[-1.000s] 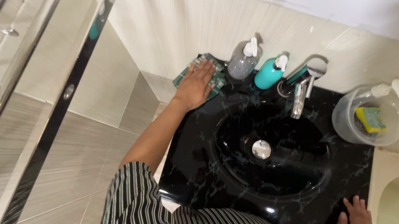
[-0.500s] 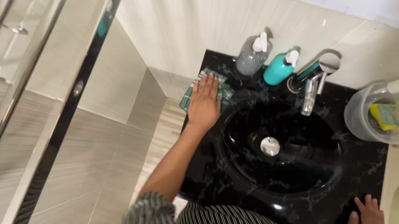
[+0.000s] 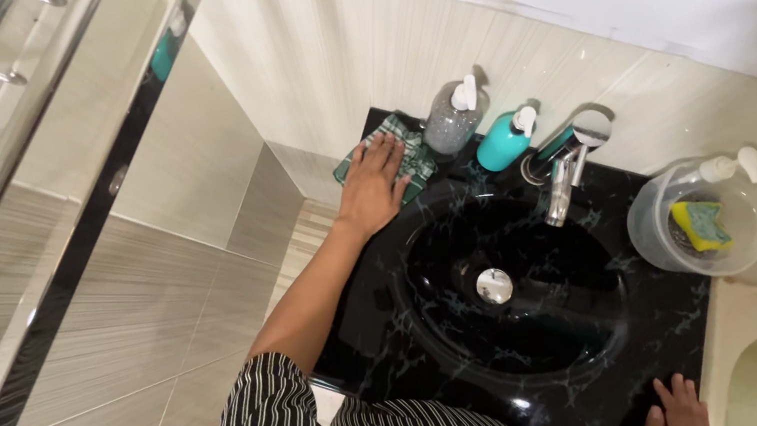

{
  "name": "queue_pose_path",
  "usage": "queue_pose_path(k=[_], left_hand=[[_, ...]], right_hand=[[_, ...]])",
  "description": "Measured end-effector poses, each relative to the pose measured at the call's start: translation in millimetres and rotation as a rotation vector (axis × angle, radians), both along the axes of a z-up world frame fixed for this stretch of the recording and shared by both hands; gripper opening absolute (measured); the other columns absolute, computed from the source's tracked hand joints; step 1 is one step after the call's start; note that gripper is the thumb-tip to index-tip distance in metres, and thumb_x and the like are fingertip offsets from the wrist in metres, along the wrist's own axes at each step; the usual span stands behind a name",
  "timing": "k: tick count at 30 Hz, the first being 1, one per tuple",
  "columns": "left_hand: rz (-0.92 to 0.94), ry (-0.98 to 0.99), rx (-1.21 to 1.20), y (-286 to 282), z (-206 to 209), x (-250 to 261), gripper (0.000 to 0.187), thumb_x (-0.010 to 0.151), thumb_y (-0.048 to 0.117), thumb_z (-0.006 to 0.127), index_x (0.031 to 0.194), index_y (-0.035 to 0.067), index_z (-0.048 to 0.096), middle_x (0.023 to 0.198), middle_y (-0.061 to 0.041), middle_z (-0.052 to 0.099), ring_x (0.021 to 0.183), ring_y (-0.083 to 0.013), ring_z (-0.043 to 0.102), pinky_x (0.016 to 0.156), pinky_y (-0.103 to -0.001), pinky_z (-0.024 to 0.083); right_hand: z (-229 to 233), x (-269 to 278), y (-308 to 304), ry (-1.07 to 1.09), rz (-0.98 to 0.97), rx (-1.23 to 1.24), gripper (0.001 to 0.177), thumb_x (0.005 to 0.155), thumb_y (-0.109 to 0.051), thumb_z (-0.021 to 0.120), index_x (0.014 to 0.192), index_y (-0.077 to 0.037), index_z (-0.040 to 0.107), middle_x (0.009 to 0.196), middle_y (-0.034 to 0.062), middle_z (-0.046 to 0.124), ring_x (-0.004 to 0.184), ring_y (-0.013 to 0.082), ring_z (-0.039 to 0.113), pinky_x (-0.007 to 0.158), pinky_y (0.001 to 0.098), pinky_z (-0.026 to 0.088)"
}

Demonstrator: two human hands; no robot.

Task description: The person cleans a bathroom sink and the surrounding counter by scrubbing with a sponge and wiping with a cloth.

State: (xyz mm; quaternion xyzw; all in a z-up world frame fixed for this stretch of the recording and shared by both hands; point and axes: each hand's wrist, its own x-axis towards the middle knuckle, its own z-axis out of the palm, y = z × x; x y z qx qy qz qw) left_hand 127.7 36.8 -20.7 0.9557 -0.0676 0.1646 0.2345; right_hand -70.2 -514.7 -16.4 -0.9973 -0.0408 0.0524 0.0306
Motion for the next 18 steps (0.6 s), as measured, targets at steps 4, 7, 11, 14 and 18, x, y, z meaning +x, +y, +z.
queue_pose_path(k=[4, 7, 11, 14, 18], left_hand=[[0.050, 0.015, -0.069, 12, 0, 30, 0.047, 0.096, 0.017, 0.065, 0.140, 0.001, 0.059, 0.152, -0.019, 0.051, 0.146, -0.0362, 0.040, 0.119, -0.051, 0.029], [0.011, 0.005, -0.043, 7, -9, 29, 0.048, 0.092, 0.006, 0.067, 0.139, 0.001, 0.061, 0.149, -0.017, 0.055, 0.145, -0.0349, 0.045, 0.124, -0.049, 0.031], [-0.197, 0.033, -0.058, 20, -10, -6, 0.051, 0.084, -0.001, 0.068, 0.135, 0.000, 0.063, 0.145, -0.019, 0.057, 0.140, -0.0367, 0.048, 0.121, -0.048, 0.030], [-0.096, 0.019, -0.030, 26, -7, -13, 0.052, 0.086, -0.002, 0.067, 0.137, 0.000, 0.061, 0.148, -0.019, 0.055, 0.141, -0.0365, 0.049, 0.123, -0.046, 0.031], [-0.274, 0.027, 0.031, 8, -14, -49, 0.054, 0.088, -0.006, 0.062, 0.141, 0.000, 0.059, 0.150, -0.017, 0.055, 0.144, -0.0350, 0.049, 0.124, -0.043, 0.033]], right_hand=[[5, 17, 12, 0.105, 0.037, -0.071, 0.055, 0.094, -0.035, 0.047, 0.140, -0.010, 0.062, 0.156, 0.0299, 0.048, 0.150, 0.0492, 0.040, 0.121, 0.0616, 0.034], [11, 3, 19, 0.063, 0.028, -0.055, 0.058, 0.091, -0.038, 0.048, 0.141, -0.013, 0.062, 0.156, 0.0291, 0.047, 0.150, 0.0493, 0.040, 0.120, 0.0620, 0.036], [11, 4, 17, 0.025, -0.001, -0.052, 0.058, 0.091, -0.043, 0.047, 0.142, -0.017, 0.062, 0.157, 0.0283, 0.047, 0.150, 0.0491, 0.040, 0.118, 0.0621, 0.038], [2, -16, 25, -0.167, -0.111, 0.155, 0.050, 0.109, -0.043, 0.039, 0.142, -0.011, 0.060, 0.152, 0.0273, 0.049, 0.150, 0.0471, 0.041, 0.124, 0.0613, 0.032], [-2, 7, -4, 0.121, 0.039, -0.046, 0.060, 0.093, -0.039, 0.047, 0.139, -0.005, 0.064, 0.151, 0.0330, 0.047, 0.144, 0.0529, 0.038, 0.114, 0.0625, 0.032]])
